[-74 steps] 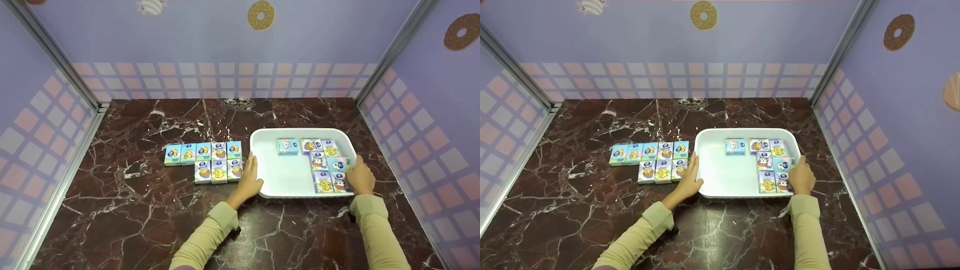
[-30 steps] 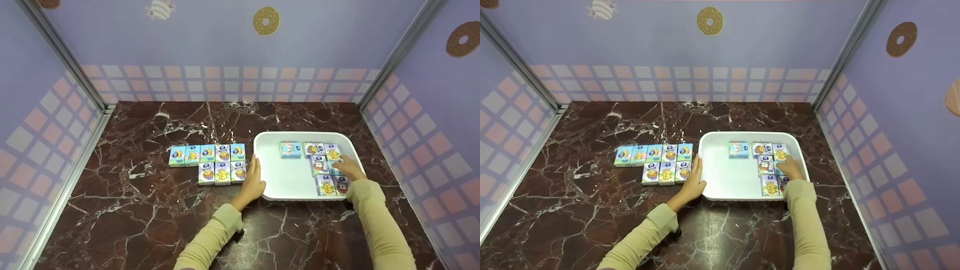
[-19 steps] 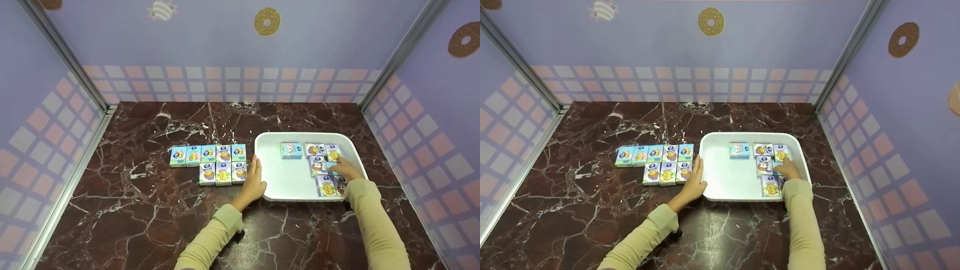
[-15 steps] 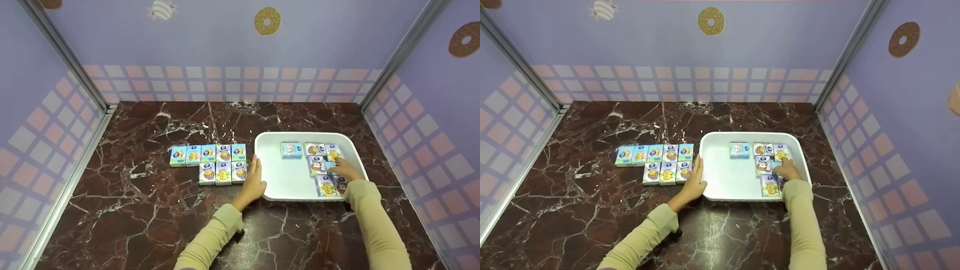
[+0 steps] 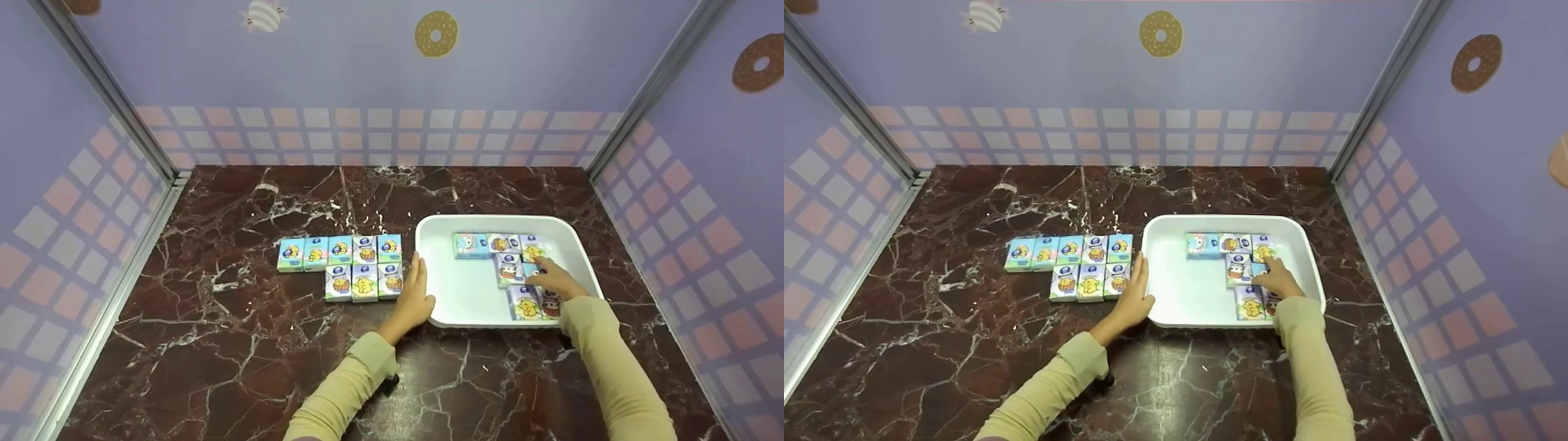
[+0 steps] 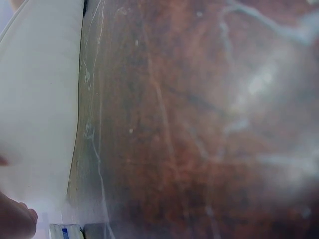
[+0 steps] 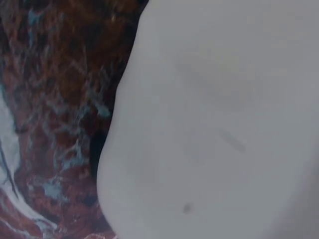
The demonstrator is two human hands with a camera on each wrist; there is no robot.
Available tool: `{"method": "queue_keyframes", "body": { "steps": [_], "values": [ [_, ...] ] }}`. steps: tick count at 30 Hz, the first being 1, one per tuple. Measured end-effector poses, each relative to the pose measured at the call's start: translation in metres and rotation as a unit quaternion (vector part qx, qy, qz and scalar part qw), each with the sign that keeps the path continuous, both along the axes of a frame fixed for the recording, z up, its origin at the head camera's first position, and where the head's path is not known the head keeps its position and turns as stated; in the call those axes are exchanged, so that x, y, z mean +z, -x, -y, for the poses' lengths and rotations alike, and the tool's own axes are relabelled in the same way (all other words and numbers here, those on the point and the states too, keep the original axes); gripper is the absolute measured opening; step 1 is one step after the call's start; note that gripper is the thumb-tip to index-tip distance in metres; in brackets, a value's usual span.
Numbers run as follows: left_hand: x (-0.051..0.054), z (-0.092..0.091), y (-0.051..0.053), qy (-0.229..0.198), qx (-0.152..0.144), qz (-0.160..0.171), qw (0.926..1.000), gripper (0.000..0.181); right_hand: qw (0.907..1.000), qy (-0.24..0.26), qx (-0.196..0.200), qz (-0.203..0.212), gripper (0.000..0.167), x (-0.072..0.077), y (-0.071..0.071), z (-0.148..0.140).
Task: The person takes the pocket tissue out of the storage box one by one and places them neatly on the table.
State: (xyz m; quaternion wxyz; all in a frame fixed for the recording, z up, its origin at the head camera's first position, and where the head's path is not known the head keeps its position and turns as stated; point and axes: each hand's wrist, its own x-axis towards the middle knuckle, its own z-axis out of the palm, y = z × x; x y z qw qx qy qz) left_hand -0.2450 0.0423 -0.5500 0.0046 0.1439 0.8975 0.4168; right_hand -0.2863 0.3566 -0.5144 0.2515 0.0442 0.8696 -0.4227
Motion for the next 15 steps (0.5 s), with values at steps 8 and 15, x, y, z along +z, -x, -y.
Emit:
{"method": "queue_keyframes", "body": {
  "steps": [8, 15],
  "values": [
    [0.001, 0.0, -0.002, 0.005, 0.006, -0.011, 0.9999, 0.077, 0.9998, -0.015, 0.01, 0.007, 0.077, 0.001, -0.002, 0.016],
    [0.002, 0.0, -0.002, 0.002, 0.005, -0.012, 0.9999, 0.077, 0.9996, -0.012, 0.009, 0.026, 0.078, 0.001, -0.004, 0.03]
  ]
}}
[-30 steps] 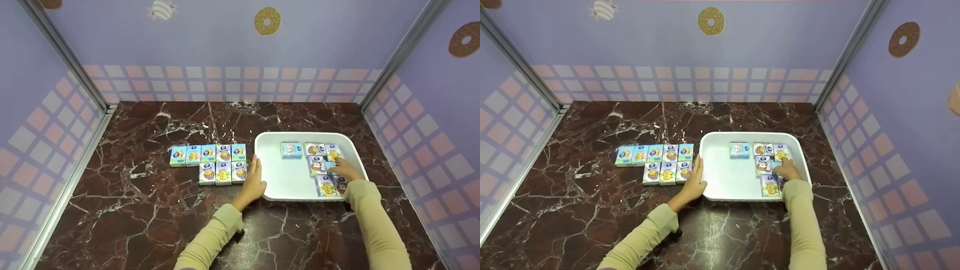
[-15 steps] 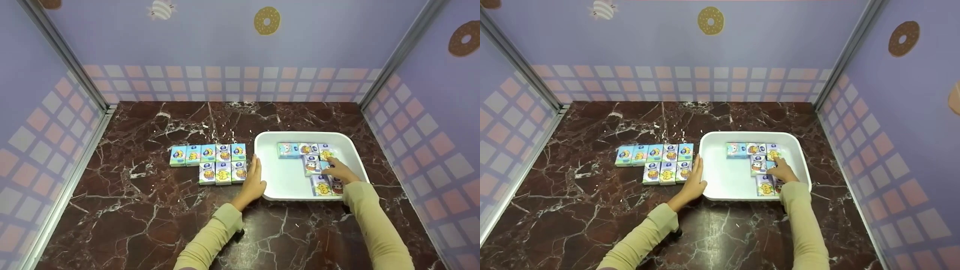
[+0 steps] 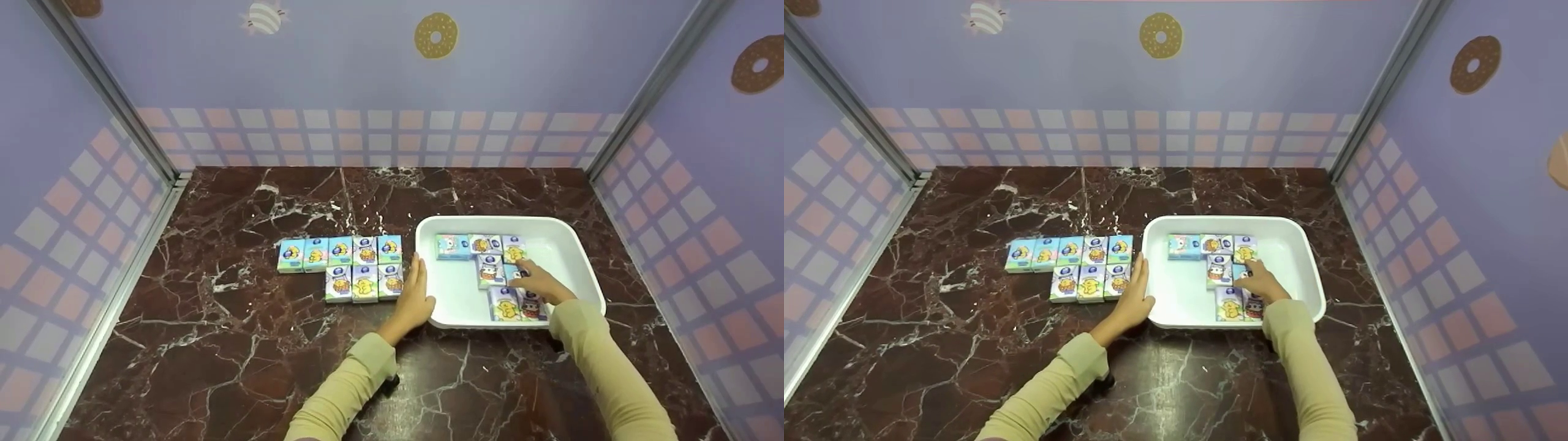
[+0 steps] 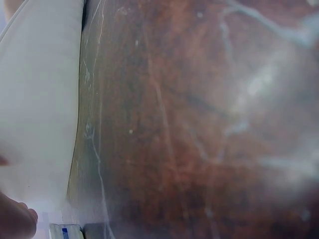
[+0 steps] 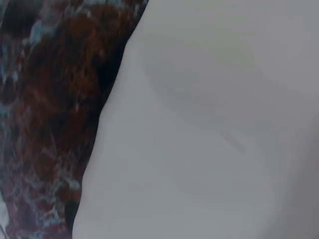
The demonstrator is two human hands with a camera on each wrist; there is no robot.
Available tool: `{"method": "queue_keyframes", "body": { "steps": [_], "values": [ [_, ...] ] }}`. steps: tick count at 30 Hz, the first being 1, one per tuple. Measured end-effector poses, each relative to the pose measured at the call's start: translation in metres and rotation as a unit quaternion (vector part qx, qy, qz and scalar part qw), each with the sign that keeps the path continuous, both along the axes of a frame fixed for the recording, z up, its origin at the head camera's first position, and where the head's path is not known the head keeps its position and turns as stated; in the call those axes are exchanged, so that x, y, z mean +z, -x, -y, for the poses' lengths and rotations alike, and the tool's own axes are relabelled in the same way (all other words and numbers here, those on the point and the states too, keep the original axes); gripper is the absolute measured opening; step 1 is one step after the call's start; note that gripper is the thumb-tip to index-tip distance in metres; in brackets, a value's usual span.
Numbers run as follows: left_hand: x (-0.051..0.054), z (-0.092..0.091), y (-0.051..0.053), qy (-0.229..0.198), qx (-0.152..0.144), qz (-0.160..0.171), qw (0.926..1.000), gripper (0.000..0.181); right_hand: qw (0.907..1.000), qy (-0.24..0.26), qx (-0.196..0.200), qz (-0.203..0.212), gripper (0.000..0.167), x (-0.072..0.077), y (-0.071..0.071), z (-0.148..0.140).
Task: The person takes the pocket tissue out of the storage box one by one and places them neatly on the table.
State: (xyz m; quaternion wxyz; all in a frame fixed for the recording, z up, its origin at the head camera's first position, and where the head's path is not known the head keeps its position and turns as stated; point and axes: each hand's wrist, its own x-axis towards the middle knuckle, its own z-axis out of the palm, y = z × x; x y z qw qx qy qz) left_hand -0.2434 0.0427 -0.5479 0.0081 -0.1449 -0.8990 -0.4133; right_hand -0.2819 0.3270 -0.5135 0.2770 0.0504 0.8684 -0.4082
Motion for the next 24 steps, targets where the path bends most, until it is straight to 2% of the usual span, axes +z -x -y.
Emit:
{"method": "queue_keyframes", "body": {
  "steps": [8, 12, 15, 18, 24],
  "values": [
    [-0.001, 0.0, 0.001, 0.005, -0.005, -0.001, 1.0, 0.077, 0.9998, 0.009, -0.003, 0.019, 0.079, 0.003, -0.002, 0.006],
    [0.0, 0.0, 0.0, -0.007, -0.004, 0.008, 0.9999, 0.078, 0.9998, 0.018, -0.007, 0.011, 0.078, 0.006, -0.006, 0.004],
    [0.001, 0.0, 0.0, -0.012, 0.0, 0.012, 0.9999, 0.078, 0.9995, 0.009, -0.004, -0.032, 0.073, 0.009, -0.009, -0.002],
    [0.0, 0.0, 0.0, -0.007, 0.003, 0.01, 0.9999, 0.078, 0.9951, -0.017, -0.007, -0.097, 0.065, 0.011, -0.011, -0.01],
    [-0.001, 0.0, 0.001, -0.008, 0.002, 0.004, 1.0, 0.077, 0.974, -0.068, -0.04, -0.213, 0.05, 0.011, -0.015, -0.034]
  ]
}}
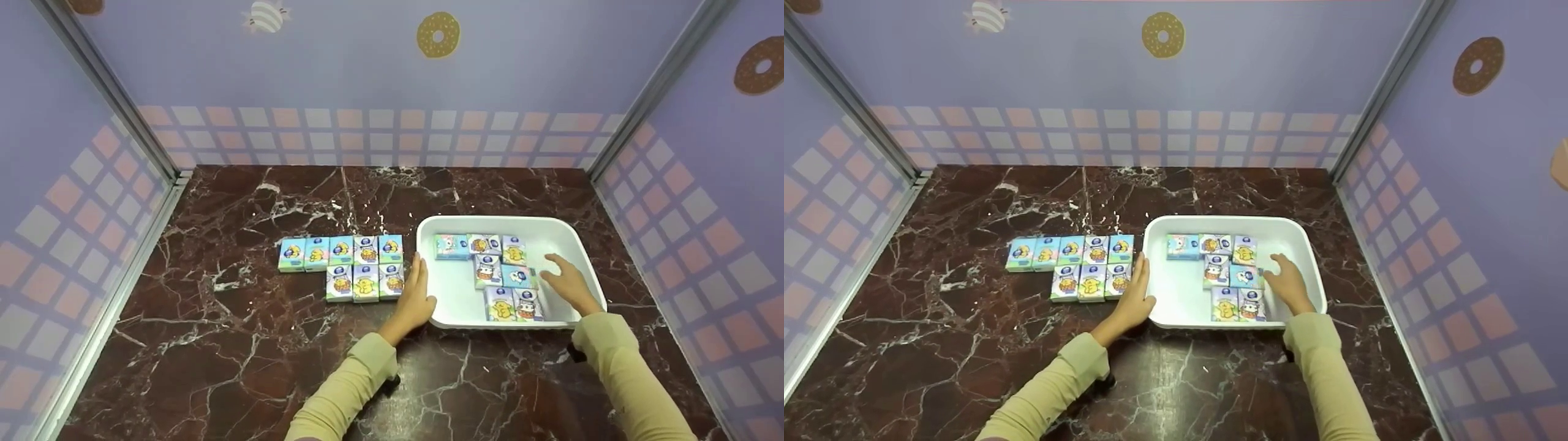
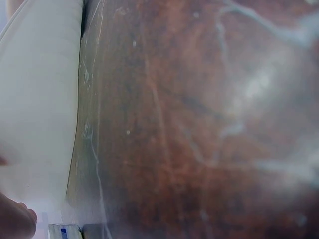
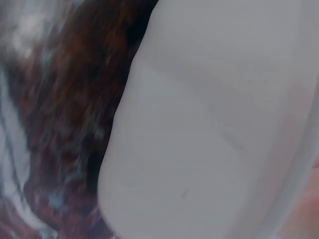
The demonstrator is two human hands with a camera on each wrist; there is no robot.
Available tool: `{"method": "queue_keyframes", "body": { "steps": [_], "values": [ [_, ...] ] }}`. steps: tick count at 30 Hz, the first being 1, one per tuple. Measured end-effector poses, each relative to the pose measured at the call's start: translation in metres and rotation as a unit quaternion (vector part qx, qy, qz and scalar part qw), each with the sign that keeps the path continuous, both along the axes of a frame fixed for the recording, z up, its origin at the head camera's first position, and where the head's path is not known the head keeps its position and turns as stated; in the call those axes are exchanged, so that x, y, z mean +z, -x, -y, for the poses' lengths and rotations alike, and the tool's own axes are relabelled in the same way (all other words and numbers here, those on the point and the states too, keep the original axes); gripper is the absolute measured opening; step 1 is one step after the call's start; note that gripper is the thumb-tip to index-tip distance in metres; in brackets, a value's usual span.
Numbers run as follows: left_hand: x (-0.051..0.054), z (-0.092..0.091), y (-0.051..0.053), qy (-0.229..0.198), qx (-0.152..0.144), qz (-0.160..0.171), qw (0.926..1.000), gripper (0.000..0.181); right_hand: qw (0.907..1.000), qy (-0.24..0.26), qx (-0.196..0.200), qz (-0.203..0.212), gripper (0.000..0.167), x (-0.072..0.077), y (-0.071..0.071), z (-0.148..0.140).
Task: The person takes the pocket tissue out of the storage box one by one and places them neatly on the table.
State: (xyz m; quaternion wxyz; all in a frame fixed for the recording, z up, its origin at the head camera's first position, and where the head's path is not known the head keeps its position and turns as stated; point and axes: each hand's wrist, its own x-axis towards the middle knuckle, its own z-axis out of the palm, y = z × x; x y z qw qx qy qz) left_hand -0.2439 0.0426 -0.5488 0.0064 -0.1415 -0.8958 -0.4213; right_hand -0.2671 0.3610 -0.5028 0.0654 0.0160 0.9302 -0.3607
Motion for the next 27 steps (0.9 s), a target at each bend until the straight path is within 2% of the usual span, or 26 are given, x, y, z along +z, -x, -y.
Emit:
{"method": "queue_keyframes", "body": {
  "steps": [7, 14, 18, 24, 27],
  "values": [
    [-0.001, 0.001, 0.0, 0.003, -0.001, -0.002, 1.0, 0.078, 0.9944, -0.064, -0.012, -0.084, 0.05, -0.005, -0.006, -0.023],
    [0.0, 0.001, -0.001, 0.007, -0.006, 0.001, 1.0, 0.078, 0.9861, -0.128, -0.025, -0.103, 0.057, -0.005, -0.013, -0.033],
    [0.0, 0.001, -0.001, 0.005, -0.007, -0.002, 1.0, 0.077, 0.9858, -0.138, -0.036, -0.088, 0.061, -0.005, -0.018, -0.042],
    [0.0, 0.002, 0.0, 0.016, -0.007, -0.007, 0.9998, 0.077, 0.9946, -0.089, -0.041, -0.034, 0.06, -0.013, -0.024, -0.057],
    [0.001, 0.002, 0.0, 0.028, -0.006, -0.018, 0.9994, 0.077, 0.9959, -0.07, -0.054, -0.018, 0.058, -0.018, -0.027, -0.059]
  ]
}}
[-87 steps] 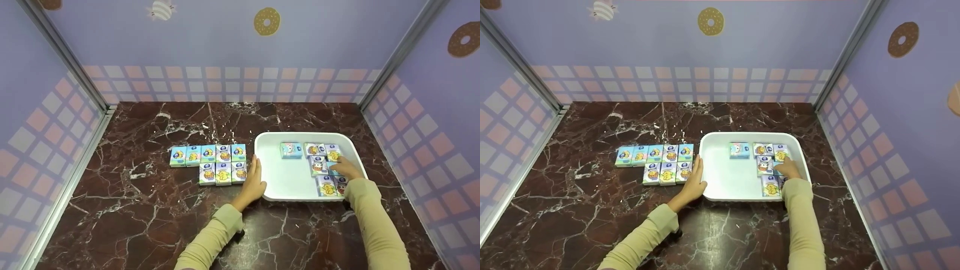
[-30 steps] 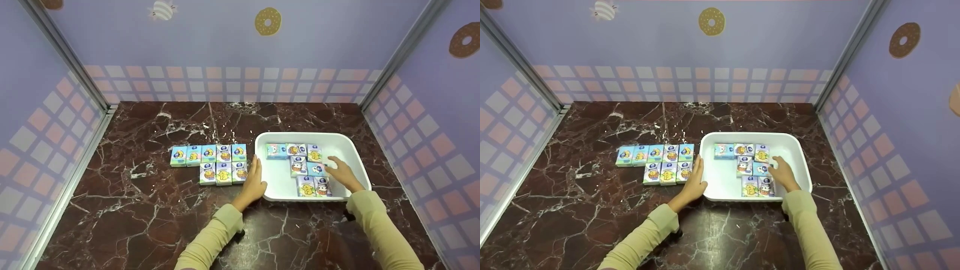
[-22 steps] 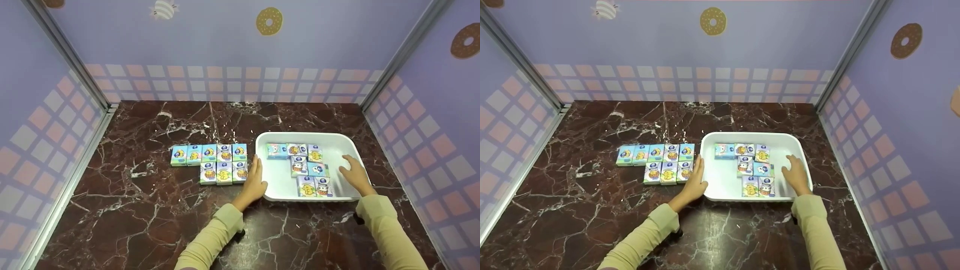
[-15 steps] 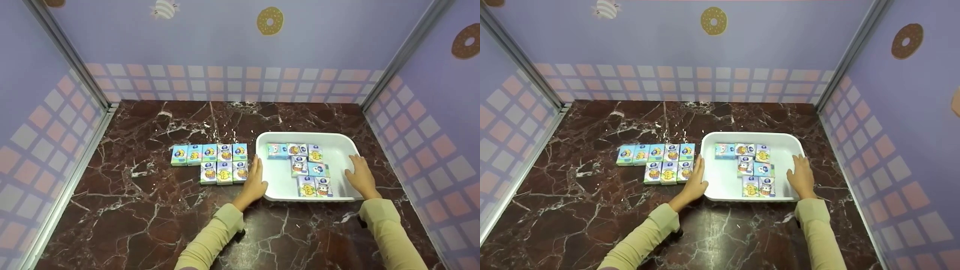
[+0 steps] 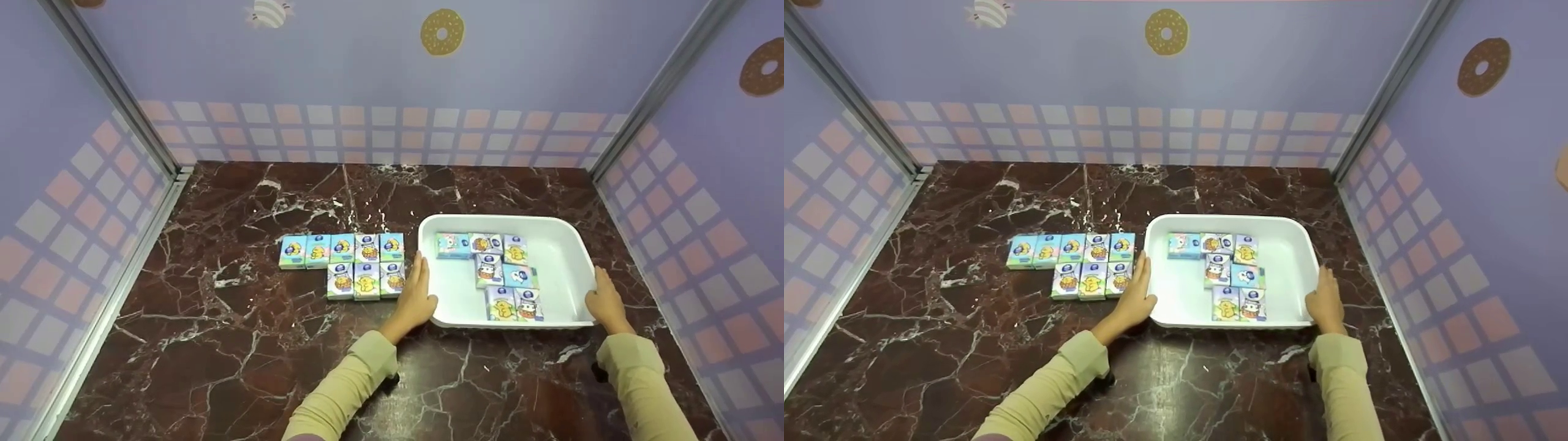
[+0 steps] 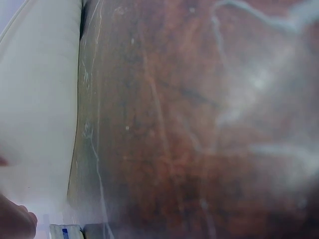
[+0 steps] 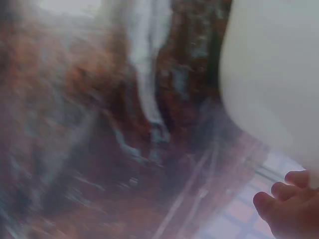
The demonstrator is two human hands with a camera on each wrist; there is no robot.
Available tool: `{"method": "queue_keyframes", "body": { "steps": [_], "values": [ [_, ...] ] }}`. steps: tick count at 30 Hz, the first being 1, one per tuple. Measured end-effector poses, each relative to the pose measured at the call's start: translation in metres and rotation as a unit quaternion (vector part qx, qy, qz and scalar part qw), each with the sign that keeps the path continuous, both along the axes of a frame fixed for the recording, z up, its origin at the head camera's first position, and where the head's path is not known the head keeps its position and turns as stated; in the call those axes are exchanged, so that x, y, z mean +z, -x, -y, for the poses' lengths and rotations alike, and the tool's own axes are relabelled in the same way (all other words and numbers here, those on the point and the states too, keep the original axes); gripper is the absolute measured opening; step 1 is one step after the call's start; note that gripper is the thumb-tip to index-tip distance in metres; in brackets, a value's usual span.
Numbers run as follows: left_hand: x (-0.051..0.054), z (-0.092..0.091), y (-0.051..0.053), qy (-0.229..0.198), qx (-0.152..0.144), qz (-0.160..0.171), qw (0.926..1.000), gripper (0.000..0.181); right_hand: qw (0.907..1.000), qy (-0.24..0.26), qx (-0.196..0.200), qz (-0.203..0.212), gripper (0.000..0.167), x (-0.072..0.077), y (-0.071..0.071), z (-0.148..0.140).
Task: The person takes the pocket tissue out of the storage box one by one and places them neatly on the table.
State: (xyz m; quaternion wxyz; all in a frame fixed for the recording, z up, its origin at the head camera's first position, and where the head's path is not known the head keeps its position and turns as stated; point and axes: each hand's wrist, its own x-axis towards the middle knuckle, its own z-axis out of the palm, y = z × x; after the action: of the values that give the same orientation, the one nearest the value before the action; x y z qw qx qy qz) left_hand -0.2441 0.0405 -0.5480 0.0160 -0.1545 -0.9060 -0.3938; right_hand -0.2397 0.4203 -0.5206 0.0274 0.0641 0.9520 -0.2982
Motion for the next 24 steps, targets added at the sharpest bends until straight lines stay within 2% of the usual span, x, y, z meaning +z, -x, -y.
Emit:
{"method": "queue_keyframes", "body": {
  "steps": [8, 13, 16, 20, 24],
  "values": [
    [0.002, 0.0, 0.0, 0.033, 0.008, -0.014, 0.9993, 0.076, 0.9998, 0.014, -0.016, -0.006, 0.057, -0.004, -0.004, 0.002],
    [0.007, -0.002, -0.001, 0.083, 0.019, -0.015, 0.9962, 0.074, 0.9995, 0.01, -0.03, -0.009, 0.058, -0.007, -0.005, 0.002],
    [0.014, -0.004, 0.0, 0.128, 0.021, -0.022, 0.9913, 0.074, 0.9994, 0.0, -0.034, -0.012, 0.058, -0.008, -0.005, 0.002],
    [0.028, -0.011, 0.0, 0.173, 0.015, -0.052, 0.9835, 0.074, 0.9991, -0.014, -0.037, -0.016, 0.059, -0.007, -0.006, 0.003],
    [0.042, -0.028, 0.0, 0.187, -0.016, -0.07, 0.9797, 0.073, 0.9988, -0.019, -0.04, -0.021, 0.059, -0.006, -0.007, 0.005]
  ]
}}
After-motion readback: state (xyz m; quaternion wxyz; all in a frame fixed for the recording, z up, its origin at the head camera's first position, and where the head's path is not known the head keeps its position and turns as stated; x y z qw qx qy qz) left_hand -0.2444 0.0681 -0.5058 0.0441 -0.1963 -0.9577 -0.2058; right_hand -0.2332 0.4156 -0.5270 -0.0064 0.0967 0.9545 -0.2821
